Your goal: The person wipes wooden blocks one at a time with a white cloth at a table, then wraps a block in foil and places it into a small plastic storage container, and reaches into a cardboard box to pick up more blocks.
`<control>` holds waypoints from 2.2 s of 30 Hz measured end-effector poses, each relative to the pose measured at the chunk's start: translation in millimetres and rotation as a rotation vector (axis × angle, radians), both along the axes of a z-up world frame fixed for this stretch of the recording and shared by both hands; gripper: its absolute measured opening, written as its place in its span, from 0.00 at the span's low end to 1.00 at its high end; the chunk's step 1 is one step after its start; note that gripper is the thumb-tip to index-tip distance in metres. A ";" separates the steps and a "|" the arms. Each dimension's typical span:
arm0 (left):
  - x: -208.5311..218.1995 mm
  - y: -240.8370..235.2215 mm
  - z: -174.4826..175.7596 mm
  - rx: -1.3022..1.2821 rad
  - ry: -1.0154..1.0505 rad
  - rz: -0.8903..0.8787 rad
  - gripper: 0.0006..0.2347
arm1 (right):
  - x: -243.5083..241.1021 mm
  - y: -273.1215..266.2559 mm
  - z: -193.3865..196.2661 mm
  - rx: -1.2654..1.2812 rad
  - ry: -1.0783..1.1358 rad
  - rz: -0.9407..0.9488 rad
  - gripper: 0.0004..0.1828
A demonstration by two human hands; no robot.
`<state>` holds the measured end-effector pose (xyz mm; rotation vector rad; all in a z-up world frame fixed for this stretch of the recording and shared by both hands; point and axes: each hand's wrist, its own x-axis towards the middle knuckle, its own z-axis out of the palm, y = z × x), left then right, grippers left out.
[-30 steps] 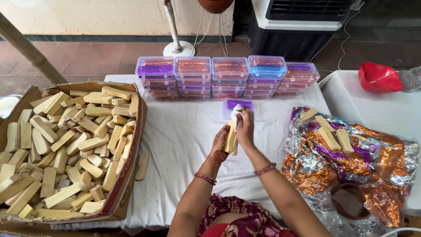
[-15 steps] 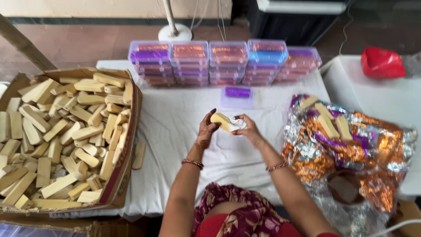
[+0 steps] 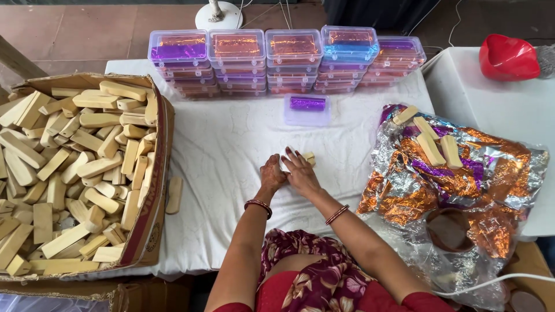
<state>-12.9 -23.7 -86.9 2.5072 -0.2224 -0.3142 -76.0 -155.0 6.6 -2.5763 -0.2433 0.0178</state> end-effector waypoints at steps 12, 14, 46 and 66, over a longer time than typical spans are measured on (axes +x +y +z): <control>-20.2 15.5 33.0 -0.096 0.001 -0.058 0.28 | 6.1 -45.3 -28.4 -0.084 -0.156 -0.149 0.27; -19.8 14.4 44.3 -0.052 0.073 -0.054 0.30 | -0.1 -14.3 -9.4 -0.115 -0.179 -0.066 0.29; -19.9 17.8 40.6 -0.108 0.051 -0.048 0.30 | 9.3 -49.0 -22.9 -0.124 -0.076 -0.355 0.31; -16.4 16.7 67.1 0.003 0.225 -0.038 0.29 | 13.4 7.1 -7.4 -0.186 -0.136 0.042 0.23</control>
